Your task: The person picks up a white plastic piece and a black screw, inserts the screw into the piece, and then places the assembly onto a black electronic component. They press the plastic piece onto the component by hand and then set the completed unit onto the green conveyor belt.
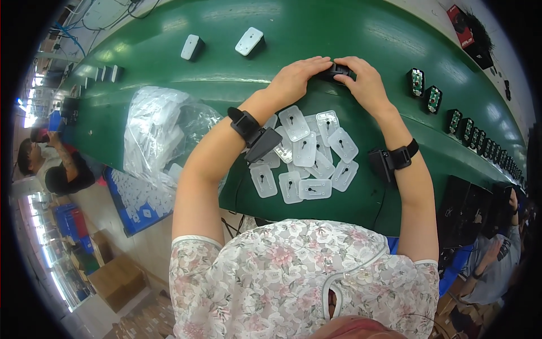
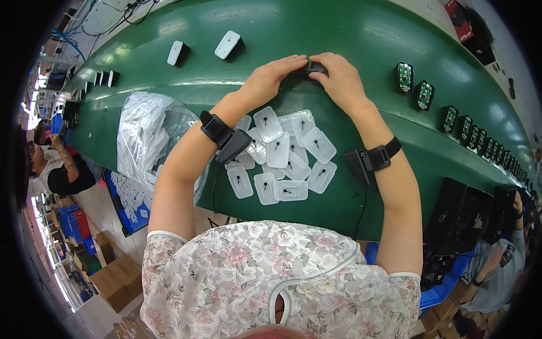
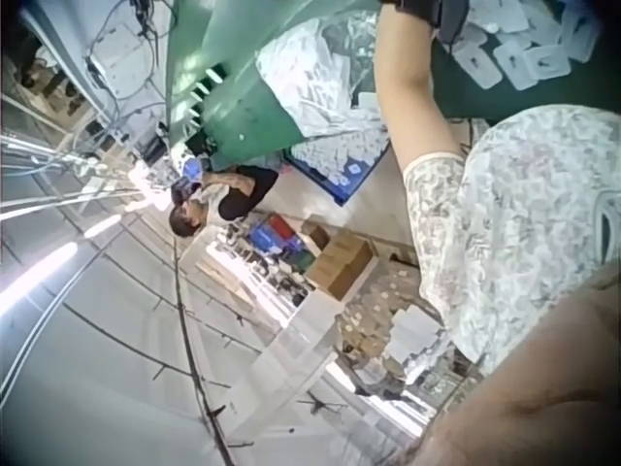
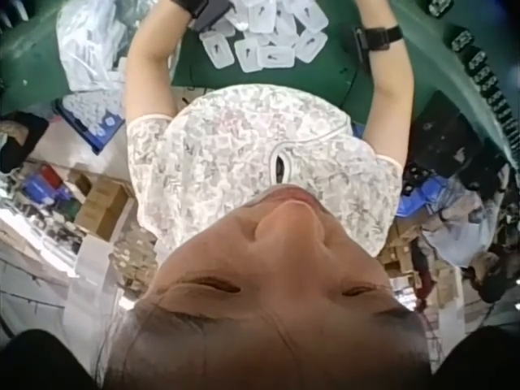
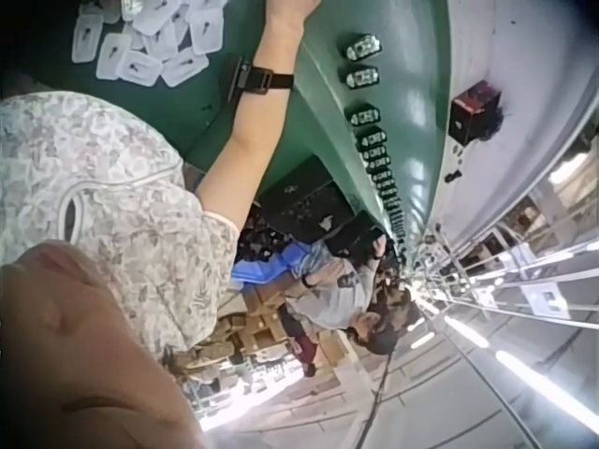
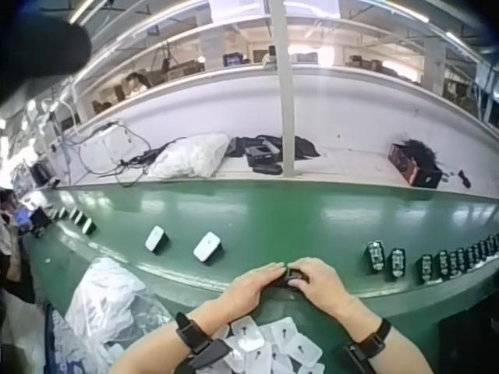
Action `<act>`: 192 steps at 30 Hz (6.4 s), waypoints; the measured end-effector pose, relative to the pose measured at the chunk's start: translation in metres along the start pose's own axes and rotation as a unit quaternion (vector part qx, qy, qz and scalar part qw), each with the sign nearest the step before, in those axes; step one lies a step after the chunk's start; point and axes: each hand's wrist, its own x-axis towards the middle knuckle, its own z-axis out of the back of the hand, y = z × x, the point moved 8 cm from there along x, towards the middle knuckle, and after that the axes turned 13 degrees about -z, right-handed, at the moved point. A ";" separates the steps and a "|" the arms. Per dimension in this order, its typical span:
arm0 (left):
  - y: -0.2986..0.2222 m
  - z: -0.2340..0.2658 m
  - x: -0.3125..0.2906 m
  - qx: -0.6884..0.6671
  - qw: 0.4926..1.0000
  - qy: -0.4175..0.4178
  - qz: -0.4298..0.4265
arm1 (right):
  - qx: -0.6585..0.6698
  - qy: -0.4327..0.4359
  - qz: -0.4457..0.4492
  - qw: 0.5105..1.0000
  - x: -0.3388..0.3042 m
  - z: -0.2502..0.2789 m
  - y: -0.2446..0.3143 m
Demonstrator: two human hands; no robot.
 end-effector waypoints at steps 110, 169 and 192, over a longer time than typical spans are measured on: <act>-0.076 0.101 -0.267 0.407 0.841 0.032 0.355 | 0.337 0.178 -0.118 0.917 -0.160 -0.031 0.059; -0.127 -0.015 -0.109 -0.285 0.909 -0.145 0.269 | 0.033 -0.119 0.150 0.981 -0.167 0.026 0.104; -0.124 -0.028 -0.112 -0.393 0.864 -0.234 0.211 | 0.121 -0.118 -0.022 0.985 -0.166 0.009 0.077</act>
